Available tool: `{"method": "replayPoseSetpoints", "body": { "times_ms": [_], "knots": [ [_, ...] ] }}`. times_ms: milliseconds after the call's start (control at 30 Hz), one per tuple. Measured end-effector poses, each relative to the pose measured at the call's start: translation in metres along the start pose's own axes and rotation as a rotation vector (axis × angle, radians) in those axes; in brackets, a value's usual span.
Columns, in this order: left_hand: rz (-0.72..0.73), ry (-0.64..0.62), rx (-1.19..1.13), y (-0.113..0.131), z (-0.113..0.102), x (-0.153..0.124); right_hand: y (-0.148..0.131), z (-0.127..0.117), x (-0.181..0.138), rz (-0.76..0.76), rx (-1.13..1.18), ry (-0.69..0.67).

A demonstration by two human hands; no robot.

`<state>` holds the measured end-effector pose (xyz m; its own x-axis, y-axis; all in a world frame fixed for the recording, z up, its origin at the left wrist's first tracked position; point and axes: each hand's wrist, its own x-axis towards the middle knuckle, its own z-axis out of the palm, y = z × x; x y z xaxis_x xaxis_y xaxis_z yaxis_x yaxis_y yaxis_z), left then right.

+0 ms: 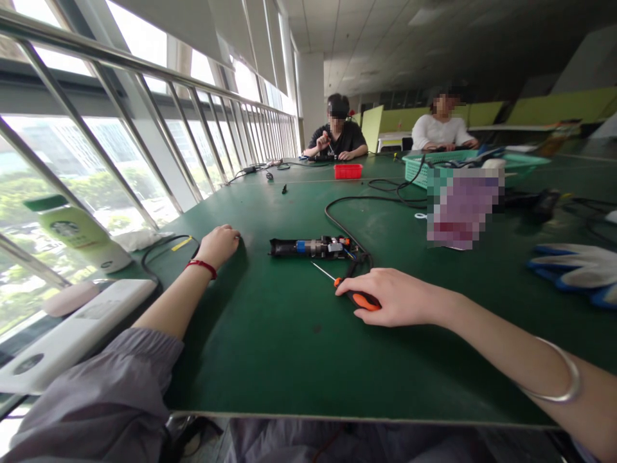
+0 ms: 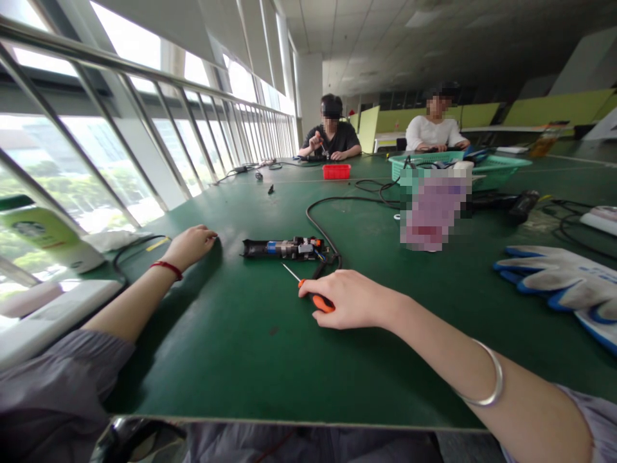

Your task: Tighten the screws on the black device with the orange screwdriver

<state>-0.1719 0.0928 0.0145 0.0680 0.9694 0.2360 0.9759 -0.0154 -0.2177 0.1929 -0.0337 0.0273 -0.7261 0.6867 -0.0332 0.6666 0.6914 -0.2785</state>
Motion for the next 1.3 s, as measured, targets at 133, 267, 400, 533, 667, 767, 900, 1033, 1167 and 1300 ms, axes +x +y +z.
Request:
{"method": "replayPoseSetpoints", "body": {
  "times_ms": [133,267,400,533,667,767,900,1033,1167,1300],
  "knots": [
    [0.026,-0.006,0.054,0.004,-0.003,-0.001,0.000,-0.001,0.000,-0.002,0.010,-0.002],
    [0.057,-0.010,0.042,0.015,-0.012,-0.005,-0.001,0.000,0.000,-0.004,0.003,-0.004],
    [0.107,-0.002,0.046,0.033,-0.019,-0.009,-0.001,0.000,0.001,-0.002,-0.001,0.000],
    [0.222,0.012,0.002,0.048,-0.024,-0.011,-0.001,-0.001,0.000,-0.003,0.003,0.000],
    [0.271,-0.007,-0.003,0.054,-0.026,-0.012,-0.001,-0.001,0.000,-0.002,0.000,-0.005],
    [0.254,-0.011,-0.024,0.054,-0.027,-0.012,0.000,0.000,0.000,-0.006,-0.001,0.005],
    [0.231,-0.006,-0.057,0.052,-0.027,-0.013,0.001,0.000,0.001,-0.014,-0.005,0.016],
    [0.205,0.007,-0.093,0.052,-0.028,-0.015,0.000,0.001,0.001,-0.016,-0.009,0.020],
    [0.115,0.120,-0.191,0.051,-0.031,-0.017,-0.004,0.002,0.002,-0.060,0.006,0.120],
    [0.199,0.289,-0.362,0.054,-0.040,-0.021,-0.001,-0.002,0.002,-0.018,0.050,0.412]
  ]
}}
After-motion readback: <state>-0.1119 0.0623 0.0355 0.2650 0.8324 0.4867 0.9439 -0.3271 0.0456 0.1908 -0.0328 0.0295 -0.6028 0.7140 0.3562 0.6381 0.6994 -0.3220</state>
